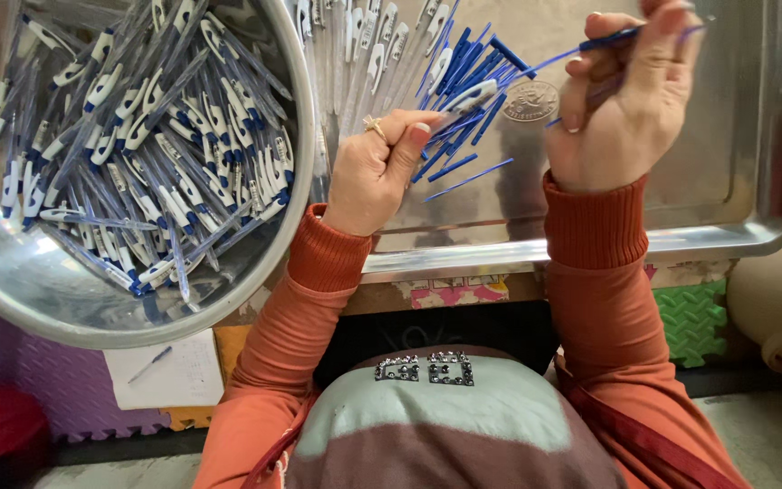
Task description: The person assembles pens by picking up pen barrels from a metal bowl, inserting blue ink refills into them, and then attaching white pen caps. They place the completed pens onto a metal tray.
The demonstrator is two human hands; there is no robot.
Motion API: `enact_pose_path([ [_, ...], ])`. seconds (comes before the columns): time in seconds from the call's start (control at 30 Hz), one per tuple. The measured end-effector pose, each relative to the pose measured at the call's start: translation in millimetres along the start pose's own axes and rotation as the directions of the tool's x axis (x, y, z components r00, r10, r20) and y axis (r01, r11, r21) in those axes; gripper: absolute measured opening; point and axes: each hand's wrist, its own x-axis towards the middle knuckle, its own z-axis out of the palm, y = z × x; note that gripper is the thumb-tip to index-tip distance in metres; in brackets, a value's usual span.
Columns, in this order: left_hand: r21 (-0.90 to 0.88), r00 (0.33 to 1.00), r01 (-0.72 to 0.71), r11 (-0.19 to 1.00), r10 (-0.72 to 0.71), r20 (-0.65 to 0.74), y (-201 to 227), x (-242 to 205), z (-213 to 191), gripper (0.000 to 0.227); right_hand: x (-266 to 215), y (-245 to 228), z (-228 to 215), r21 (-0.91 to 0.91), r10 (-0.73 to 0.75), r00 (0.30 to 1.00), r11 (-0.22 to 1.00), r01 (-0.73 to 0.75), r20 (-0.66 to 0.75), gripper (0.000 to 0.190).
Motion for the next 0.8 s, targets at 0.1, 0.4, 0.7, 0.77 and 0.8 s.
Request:
enact_pose_path([
  [0.1, -0.006, 0.998, 0.068, 0.998, -0.068, -0.015, 1.8, -1.8, -1.4, 0.043, -0.7, 3.6, -10.0, -0.026, -0.039, 0.998, 0.999, 0.041, 0.047, 0.018],
  [0.4, 0.091, 0.997, 0.057, 0.994, -0.052, -0.065, -10.4, -1.3, -0.9, 0.045, -9.5, -2.1, 11.1, -0.490, 0.367, 0.911, 0.839, -0.236, 0.189, 0.030],
  [0.7, 0.076, 0.994, 0.083, 0.994, -0.078, -0.074, -5.6, -0.6, -1.5, 0.045, 0.0, -3.3, 1.6, -0.182, 0.164, 0.983, 0.972, -0.147, 0.081, 0.023],
  [0.77, 0.080, 0.993, 0.088, 0.993, -0.081, -0.084, -3.0, -0.4, -3.0, 0.043, -2.1, -4.3, 5.1, -0.214, 0.161, 0.983, 0.967, -0.140, 0.087, 0.023],
  [0.8, 0.084, 0.992, 0.093, 0.992, -0.085, -0.097, -1.8, -0.6, -4.0, 0.042, -3.3, -4.6, 7.1, -0.245, 0.160, 0.982, 0.960, -0.133, 0.096, 0.024],
])
